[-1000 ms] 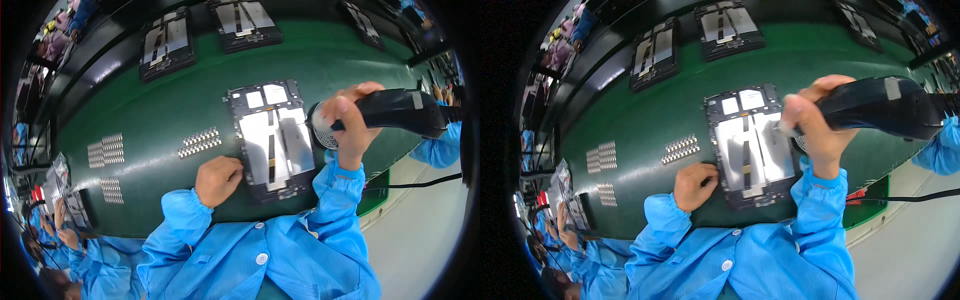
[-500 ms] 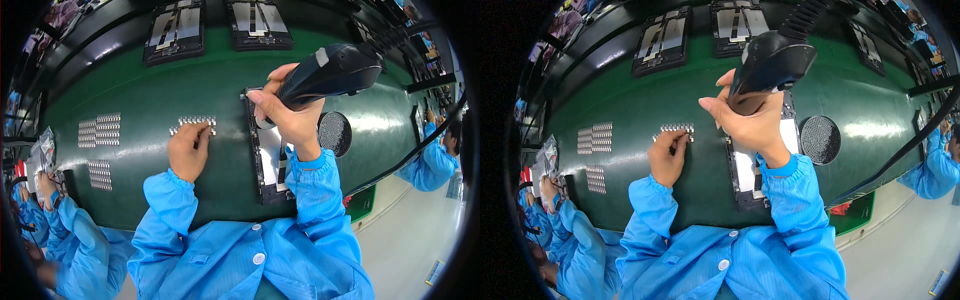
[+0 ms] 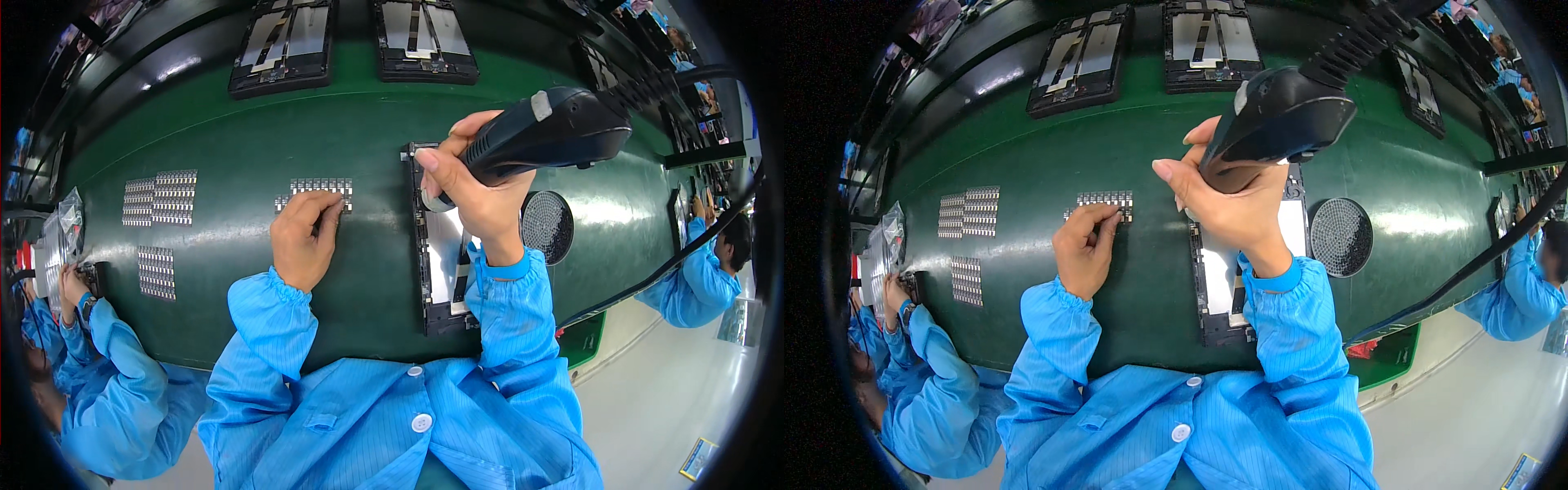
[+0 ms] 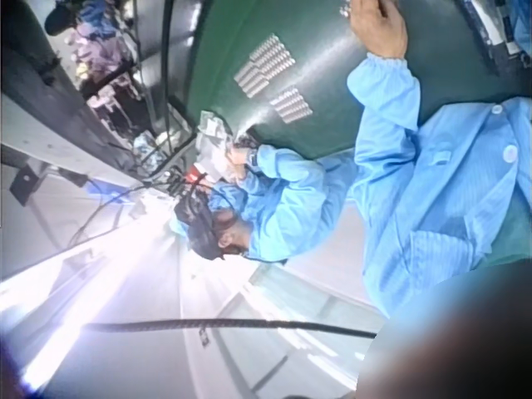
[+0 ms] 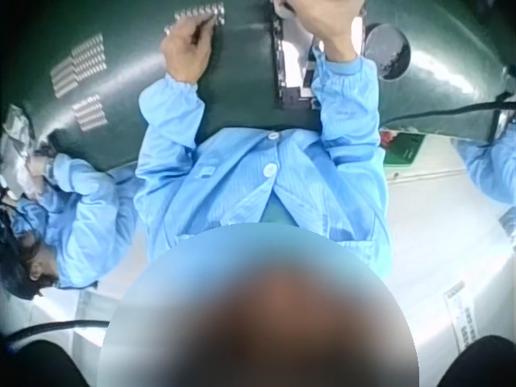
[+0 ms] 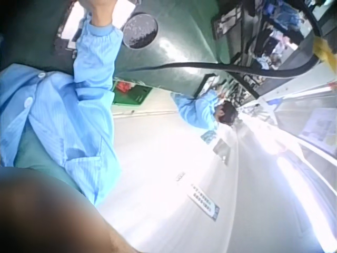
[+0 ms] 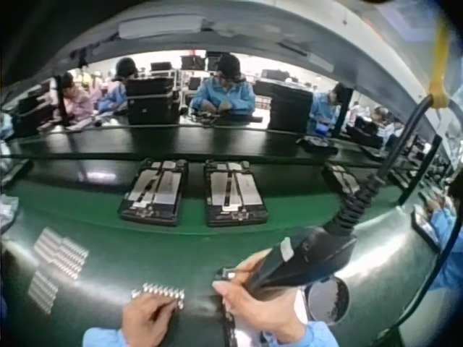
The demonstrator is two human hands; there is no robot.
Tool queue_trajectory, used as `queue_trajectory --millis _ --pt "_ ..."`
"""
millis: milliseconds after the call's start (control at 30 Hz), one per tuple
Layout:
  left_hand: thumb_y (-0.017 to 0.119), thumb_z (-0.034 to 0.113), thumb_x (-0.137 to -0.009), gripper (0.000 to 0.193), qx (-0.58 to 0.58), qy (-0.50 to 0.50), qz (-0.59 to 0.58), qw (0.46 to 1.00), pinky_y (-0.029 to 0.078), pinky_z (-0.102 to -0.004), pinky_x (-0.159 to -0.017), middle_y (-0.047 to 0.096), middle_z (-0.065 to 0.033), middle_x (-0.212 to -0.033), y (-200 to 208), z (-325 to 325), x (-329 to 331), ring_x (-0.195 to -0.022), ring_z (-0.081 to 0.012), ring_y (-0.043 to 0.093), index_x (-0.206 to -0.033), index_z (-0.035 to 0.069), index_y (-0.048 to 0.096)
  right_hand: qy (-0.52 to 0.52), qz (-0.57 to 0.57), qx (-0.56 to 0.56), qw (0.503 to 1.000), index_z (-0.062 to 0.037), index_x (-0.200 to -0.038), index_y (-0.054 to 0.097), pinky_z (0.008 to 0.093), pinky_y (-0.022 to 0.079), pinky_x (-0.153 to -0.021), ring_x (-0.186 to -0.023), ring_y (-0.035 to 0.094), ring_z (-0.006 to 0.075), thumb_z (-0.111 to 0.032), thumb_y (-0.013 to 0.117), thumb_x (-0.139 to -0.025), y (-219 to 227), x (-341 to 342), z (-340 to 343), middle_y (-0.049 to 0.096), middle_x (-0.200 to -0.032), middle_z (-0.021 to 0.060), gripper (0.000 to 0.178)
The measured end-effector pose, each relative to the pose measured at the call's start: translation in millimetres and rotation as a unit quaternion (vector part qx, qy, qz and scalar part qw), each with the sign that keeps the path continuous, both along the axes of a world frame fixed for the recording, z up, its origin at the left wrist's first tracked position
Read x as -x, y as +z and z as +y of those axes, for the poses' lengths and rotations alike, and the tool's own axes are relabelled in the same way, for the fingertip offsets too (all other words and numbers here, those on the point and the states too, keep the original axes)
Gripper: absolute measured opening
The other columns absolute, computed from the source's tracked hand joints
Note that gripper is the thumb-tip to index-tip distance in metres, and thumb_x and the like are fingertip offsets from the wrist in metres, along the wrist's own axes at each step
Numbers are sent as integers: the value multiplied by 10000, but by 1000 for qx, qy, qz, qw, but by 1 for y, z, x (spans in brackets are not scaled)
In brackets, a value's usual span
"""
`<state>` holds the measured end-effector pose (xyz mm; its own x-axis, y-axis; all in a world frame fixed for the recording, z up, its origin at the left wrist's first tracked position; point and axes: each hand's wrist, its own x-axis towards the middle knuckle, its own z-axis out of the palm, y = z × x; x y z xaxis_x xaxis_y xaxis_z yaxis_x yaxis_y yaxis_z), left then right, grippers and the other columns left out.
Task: The person uses a handheld heat gun to apply heat to specific areas of a rectangular electronic device frame on a green workbench. They repeatedly pick up small metallic components from a tray and place them onto the heated sections of the frame, then move the completed unit aside and retrieve a new one to continue the process.
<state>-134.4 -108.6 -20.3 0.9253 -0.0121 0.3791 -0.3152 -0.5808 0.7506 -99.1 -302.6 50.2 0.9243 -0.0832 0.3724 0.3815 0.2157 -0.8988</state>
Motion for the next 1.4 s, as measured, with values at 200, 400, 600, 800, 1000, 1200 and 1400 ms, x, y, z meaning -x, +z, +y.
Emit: queue_trajectory --millis 200,400,600,800,1000,1200,1400 --pt "584 -35 -849 128 123 7 69 990 473 -225 -582 668 -88 -900 -8 1 5 -699 -103 615 -957 9 637 7 -14 68 998 -5 -950 484 235 468 -483 -512 558 105 116 679 -730 -3 6 1 574 -613 60 318" --pt "469 -152 -814 247 92 -36 25 995 509 -252 -634 665 -110 -959 -5 2 5 -744 -144 641 -949 -13 623 14 -92 173 980 -17 -979 441 238 482 -488 -510 553 114 143 649 -743 -9 9 2 558 -616 72 353" --pt "489 -152 -767 257 37 -49 13 998 530 -281 -694 659 -133 -1011 -2 -2 8 -820 -201 658 -921 -8 637 5 -40 94 995 -14 -1005 443 238 475 -478 -512 552 110 144 642 -745 -9 10 4 561 -625 69 364" --pt "663 13 -683 228 -14 -203 -102 974 518 -399 -768 657 -133 -981 10 -32 41 -896 -326 640 -909 5 634 -55 -66 -32 996 -21 -1019 482 201 430 -493 -541 545 72 110 663 -748 -3 12 -2 581 -661 40 351" --pt "710 298 -694 464 -154 -387 -133 900 403 -489 -927 600 -95 -1133 10 -55 79 -1153 -278 520 -1047 13 614 -107 -44 -27 993 -26 -1043 421 266 490 -516 -527 568 139 118 620 -769 10 23 -35 569 -640 77 367" --pt "680 289 -751 486 -248 -489 -103 830 399 -461 -945 529 -111 -1269 23 -22 -1 -1256 -260 436 -1145 25 573 -91 -38 -10 995 -30 -1022 413 272 490 -540 -547 557 128 123 629 -759 8 40 -51 573 -658 72 374" --pt "698 247 -749 500 -283 -525 -90 798 413 -442 -941 514 -113 -1301 40 -43 -82 -1261 -260 438 -1177 28 559 -54 -35 98 993 -20 -1015 354 266 487 -524 -559 574 145 132 603 -755 -1 53 -56 576 -649 90 391"
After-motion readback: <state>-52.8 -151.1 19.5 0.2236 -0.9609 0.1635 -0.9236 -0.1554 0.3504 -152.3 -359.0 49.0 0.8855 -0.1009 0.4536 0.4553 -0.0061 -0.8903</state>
